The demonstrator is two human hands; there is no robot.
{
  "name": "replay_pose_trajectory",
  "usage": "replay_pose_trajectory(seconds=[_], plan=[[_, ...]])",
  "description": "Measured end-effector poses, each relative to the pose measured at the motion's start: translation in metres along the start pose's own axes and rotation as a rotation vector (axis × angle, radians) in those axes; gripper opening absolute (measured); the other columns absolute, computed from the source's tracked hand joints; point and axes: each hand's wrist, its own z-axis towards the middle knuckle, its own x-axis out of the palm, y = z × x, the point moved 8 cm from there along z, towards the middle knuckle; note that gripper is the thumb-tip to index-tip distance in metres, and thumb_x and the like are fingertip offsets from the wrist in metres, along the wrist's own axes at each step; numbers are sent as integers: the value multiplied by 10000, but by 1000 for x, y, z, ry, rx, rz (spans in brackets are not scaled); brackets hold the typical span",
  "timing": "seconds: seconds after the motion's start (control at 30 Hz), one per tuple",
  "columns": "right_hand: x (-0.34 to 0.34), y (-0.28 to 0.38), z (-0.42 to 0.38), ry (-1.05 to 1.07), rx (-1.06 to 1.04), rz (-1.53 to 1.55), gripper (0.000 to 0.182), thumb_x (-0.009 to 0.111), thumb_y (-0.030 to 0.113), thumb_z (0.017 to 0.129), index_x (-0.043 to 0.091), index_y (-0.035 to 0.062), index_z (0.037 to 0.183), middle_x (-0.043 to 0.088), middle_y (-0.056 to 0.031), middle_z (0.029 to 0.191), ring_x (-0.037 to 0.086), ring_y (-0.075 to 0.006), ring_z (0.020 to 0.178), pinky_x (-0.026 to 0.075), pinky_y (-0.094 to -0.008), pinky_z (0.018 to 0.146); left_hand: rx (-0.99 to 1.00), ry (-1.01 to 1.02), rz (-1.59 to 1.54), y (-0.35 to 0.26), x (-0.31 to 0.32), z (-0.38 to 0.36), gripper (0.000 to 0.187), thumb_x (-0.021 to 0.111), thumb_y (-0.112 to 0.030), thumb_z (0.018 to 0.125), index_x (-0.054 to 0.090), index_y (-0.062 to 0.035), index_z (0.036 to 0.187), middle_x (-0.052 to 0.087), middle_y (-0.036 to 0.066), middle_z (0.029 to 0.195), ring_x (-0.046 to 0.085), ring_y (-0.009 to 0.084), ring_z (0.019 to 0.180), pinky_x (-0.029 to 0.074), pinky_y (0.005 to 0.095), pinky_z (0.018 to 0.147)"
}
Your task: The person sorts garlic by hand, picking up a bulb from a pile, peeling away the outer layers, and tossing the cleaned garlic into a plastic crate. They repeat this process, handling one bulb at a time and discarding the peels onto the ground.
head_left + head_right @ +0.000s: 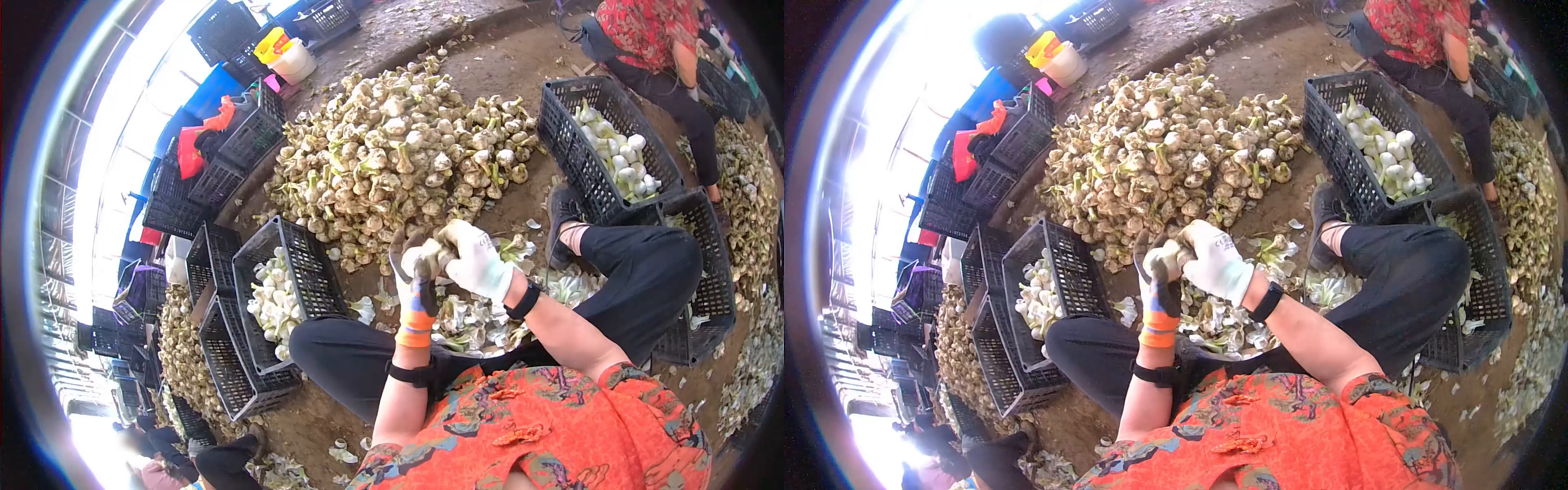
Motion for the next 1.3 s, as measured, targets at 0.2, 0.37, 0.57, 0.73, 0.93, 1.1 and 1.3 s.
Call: replay_pose_trajectory(seconds=[0.2, 0.37, 0.57, 0.73, 0.93, 1.1, 1.3], plan=[[17, -10, -5, 144, 310, 370, 135, 583, 22, 774, 595, -32, 897, 618, -100, 732, 540, -121, 675, 462, -289, 630, -319, -264, -240, 40, -41, 5, 325, 546, -334, 931, 567, -27, 1035, 622, 93, 974, 619, 212, 850, 525, 334, 773], [17, -20, -9, 31, 261, 219, 120, 569, 23, 790, 598, -39, 888, 626, -92, 731, 575, -128, 678, 468, -288, 615, -327, -237, -129, 53, -54, 6, 313, 522, -301, 938, 568, -5, 1025, 631, 108, 964, 628, 236, 852, 533, 357, 767], [22, -101, -30, -147, 706, 633, 145, 580, 94, 801, 633, -36, 838, 642, -68, 689, 588, -124, 574, 469, -269, 519, -354, 41, -424, 43, -45, 4, 316, 492, -301, 919, 561, -38, 1081, 633, 110, 980, 626, 232, 867, 537, 335, 715], [11, -105, -21, 63, 458, 186, 184, 591, 83, 803, 653, -20, 942, 660, -105, 819, 602, -148, 618, 486, -289, 565, -298, -85, -309, 25, -36, 4, 341, 479, -348, 932, 548, -45, 1070, 627, 89, 928, 619, 225, 819, 511, 309, 638], [5, -4, 6, 312, 166, 281, 251, 638, 40, 773, 648, 15, 1022, 651, -111, 980, 619, -181, 888, 489, -314, 764, -20, -52, 270, -6, -26, 9, 358, 535, -342, 934, 548, -1, 1046, 605, 69, 888, 591, 144, 762, 490, 266, 683], [3, 24, 12, 298, -101, 30, 109, 613, 38, 796, 627, -19, 888, 614, -76, 809, 601, -154, 735, 477, -298, 674, 24, -20, 421, -2, -32, 10, 362, 522, -353, 942, 585, -1, 1000, 626, 72, 886, 591, 137, 786, 487, 280, 717], [20, -18, 2, 274, 424, 466, 125, 612, 86, 779, 634, -19, 844, 631, -82, 754, 572, -146, 691, 465, -300, 659, -86, 0, 168, 0, -27, 7, 406, 495, -388, 952, 597, 1, 1002, 637, 77, 893, 606, 148, 815, 489, 283, 753]])
